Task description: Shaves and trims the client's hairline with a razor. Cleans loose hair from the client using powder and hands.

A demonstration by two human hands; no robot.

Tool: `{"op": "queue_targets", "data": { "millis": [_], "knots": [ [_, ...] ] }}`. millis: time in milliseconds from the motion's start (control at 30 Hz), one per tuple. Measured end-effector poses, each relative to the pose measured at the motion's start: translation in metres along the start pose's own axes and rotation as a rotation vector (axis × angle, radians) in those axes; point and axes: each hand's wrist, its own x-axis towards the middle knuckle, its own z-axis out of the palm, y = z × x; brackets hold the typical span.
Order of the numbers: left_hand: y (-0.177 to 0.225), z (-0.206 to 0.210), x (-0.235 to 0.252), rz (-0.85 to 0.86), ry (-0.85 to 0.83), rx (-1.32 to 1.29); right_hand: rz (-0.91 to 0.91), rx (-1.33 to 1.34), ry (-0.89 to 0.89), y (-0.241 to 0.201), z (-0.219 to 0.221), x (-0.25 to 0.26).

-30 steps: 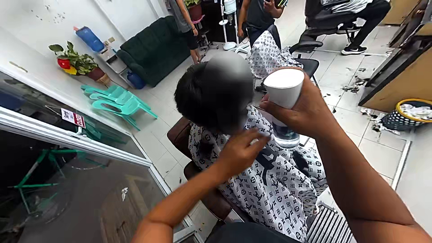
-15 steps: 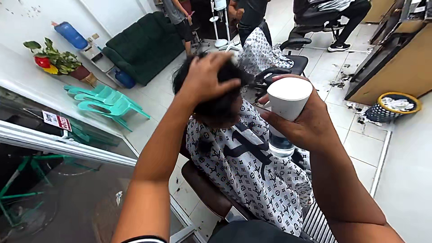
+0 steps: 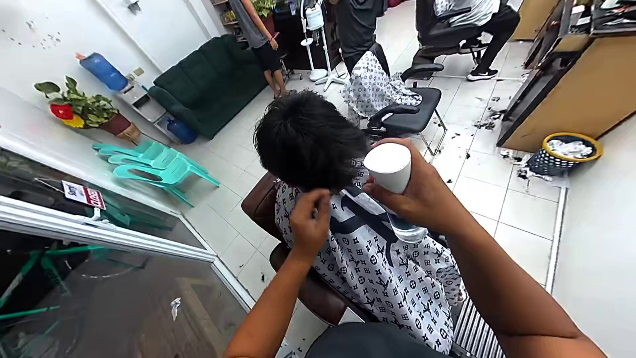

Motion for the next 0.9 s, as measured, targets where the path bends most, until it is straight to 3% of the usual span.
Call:
{"op": "queue_targets", "data": {
  "millis": [100,167,233,300,333,367,467,500,600,633,700,767,833,900],
  "knots": [
    [0.013,0.001,0.006,0.492,-0.296,0.209,0.041,-0.006,0.010,0.006,-0.007,-0.003],
    [0.016,-0.007,0.052,0.604,-0.400,0.416,0.078,0.005,0.085,0.008,-0.010,-0.002],
    [0.016,-0.014,0.124,0.484,-0.445,0.647,0.096,0.018,0.132,0.008,-0.010,-0.002],
    [0.020,-0.018,0.193,0.129,-0.627,0.786,0.103,0.036,0.122,0.006,-0.005,-0.004],
    [0.020,-0.013,0.210,0.050,-0.685,0.835,0.099,0.062,0.118,0.006,-0.001,-0.006],
    [0.020,-0.005,0.208,0.106,-0.724,0.850,0.092,0.091,0.126,0.006,0.002,-0.008],
    [0.014,0.014,0.179,0.523,-0.820,0.697,0.108,0.124,0.157,0.008,-0.004,-0.019],
    [0.009,0.013,0.191,0.537,-0.844,0.648,0.115,0.120,0.163,0.008,-0.006,-0.020],
    [0.016,0.009,0.248,0.129,-1.042,0.819,0.109,0.105,0.149,0.003,-0.003,-0.021],
    [0.019,0.013,0.250,0.145,-1.092,0.837,0.090,0.104,0.144,0.001,-0.003,-0.021],
    [0.017,0.006,0.228,0.485,-0.975,0.681,0.051,0.115,0.156,0.000,-0.010,-0.024],
    [-0.006,-0.016,0.183,0.621,-0.536,0.446,0.045,0.078,0.198,0.001,-0.018,-0.034],
    [-0.031,-0.030,0.134,0.494,-0.020,0.364,0.027,0.025,0.242,0.000,-0.014,-0.037],
    [-0.053,-0.022,0.079,0.260,0.219,0.308,-0.010,0.039,0.223,-0.002,0.003,-0.032]
  ]
}}
